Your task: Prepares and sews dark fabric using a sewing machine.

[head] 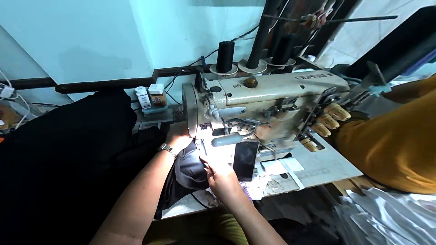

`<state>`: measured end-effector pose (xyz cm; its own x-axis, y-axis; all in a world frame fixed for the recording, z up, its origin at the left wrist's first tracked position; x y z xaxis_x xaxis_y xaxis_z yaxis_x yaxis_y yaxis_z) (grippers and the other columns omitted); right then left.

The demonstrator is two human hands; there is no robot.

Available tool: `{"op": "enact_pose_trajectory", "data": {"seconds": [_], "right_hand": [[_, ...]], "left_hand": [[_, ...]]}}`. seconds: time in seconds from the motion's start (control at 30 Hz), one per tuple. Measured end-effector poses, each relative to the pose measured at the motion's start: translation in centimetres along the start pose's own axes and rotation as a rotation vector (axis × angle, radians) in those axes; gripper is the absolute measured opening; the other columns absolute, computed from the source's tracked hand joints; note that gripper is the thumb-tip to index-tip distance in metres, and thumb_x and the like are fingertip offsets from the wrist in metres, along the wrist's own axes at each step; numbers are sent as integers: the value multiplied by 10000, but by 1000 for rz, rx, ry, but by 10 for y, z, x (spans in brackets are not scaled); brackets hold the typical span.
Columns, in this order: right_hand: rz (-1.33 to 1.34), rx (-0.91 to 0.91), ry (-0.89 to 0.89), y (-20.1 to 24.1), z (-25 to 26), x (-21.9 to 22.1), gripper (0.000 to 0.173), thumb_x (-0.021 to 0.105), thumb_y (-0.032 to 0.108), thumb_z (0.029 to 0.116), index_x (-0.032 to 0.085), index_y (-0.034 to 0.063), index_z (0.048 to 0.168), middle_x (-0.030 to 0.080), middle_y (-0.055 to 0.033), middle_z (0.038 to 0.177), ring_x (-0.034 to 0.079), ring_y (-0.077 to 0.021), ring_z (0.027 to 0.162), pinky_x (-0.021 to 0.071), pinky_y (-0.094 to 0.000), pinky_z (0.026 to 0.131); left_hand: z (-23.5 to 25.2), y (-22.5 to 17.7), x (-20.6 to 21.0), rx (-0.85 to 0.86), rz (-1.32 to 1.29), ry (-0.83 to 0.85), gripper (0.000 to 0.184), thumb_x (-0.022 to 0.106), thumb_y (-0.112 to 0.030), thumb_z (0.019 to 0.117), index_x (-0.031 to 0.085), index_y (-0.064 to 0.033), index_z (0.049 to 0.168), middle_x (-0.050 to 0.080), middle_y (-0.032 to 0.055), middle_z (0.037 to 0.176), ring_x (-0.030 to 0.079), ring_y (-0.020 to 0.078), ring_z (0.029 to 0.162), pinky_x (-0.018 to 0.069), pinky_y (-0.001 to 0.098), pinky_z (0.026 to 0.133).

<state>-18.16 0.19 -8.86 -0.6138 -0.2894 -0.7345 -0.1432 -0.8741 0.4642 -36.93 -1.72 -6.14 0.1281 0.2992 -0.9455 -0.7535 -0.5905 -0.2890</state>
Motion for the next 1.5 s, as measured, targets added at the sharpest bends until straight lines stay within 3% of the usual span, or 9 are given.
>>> {"op": "enact_pose_trajectory", "data": {"seconds": [0.57, 0.83, 1.03, 1.17, 1.27, 1.33, 1.4, 1.43, 1.5], "right_hand": [[2, -7, -27, 2, 0, 3, 378, 615, 70, 899, 742, 109, 1252, 775, -57, 1032, 752, -202, 923, 617, -378, 817], [34, 86, 81, 1, 5, 10, 418, 596, 67, 930, 702, 125, 1330, 759, -79, 1140, 732, -247, 1037, 592, -437, 897], [111, 105, 39, -5, 1, 13, 379, 580, 79, 954, 718, 114, 1306, 764, -88, 1106, 740, -237, 1000, 598, -423, 883], [257, 134, 43, -14, -4, 17, 343, 580, 123, 985, 719, 126, 1299, 755, -49, 1161, 720, -157, 1057, 580, -364, 942], [369, 173, 96, -21, -8, 23, 351, 577, 149, 1001, 695, 132, 1331, 740, -24, 1218, 703, -102, 1091, 568, -322, 975], [415, 173, 86, -23, -10, 23, 361, 590, 144, 988, 692, 132, 1334, 740, -23, 1215, 702, -88, 1080, 568, -311, 968], [417, 143, 53, -21, -11, 20, 355, 597, 145, 981, 698, 130, 1321, 745, -18, 1194, 704, -81, 1068, 577, -299, 953], [404, 120, 30, -20, -11, 17, 346, 602, 143, 976, 705, 125, 1306, 752, -16, 1176, 712, -81, 1055, 584, -295, 939], [368, 79, 0, -17, -12, 12, 329, 603, 144, 978, 712, 123, 1287, 760, -9, 1148, 718, -74, 1019, 588, -281, 916]], "left_hand": [[4, 2, 3, 65, -32, -75, 275, 741, -276, 917, 723, -63, 1091, 729, 165, 1040, 694, 346, 1028, 529, 590, 876], [10, 5, 2, 64, -125, 1, 287, 744, -201, 911, 713, -9, 1121, 714, 205, 1096, 676, 362, 1079, 513, 581, 934], [11, 2, -4, 20, -212, 98, 295, 740, -147, 920, 694, 42, 1142, 697, 241, 1129, 651, 372, 1122, 479, 568, 991], [10, 17, -9, 141, -222, -87, 238, 739, -144, 911, 711, 0, 1099, 709, 197, 1073, 678, 340, 1060, 527, 567, 936], [-32, 19, -32, 139, -117, -311, 310, 731, -183, 927, 697, -43, 1201, 689, 172, 1170, 657, 334, 1129, 525, 563, 978], [-79, 1, -38, 137, -48, -375, 300, 643, -219, 985, 700, -55, 1230, 671, 161, 1272, 623, 336, 1223, 489, 554, 1046], [-117, -19, -19, 212, -23, -367, 311, 541, -261, 1027, 736, -97, 1204, 710, 83, 1241, 666, 238, 1181, 518, 455, 1049], [-127, -22, -5, 257, -7, -357, 338, 514, -296, 1039, 733, -110, 1215, 717, 60, 1248, 664, 208, 1199, 489, 446, 1089], [-133, -14, 12, 301, 33, -370, 386, 500, -330, 1054, 714, -91, 1269, 693, 80, 1327, 627, 234, 1288, 416, 525, 1156]]}}
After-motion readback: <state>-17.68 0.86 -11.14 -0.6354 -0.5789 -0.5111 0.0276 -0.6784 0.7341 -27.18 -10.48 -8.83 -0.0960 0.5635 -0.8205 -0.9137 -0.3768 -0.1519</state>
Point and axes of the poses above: each hand's wrist, its own z-axis towards the middle knuckle, its own x-axis out of the palm, y = z × x, the point moved 8 cm from there along z, towards the middle knuckle
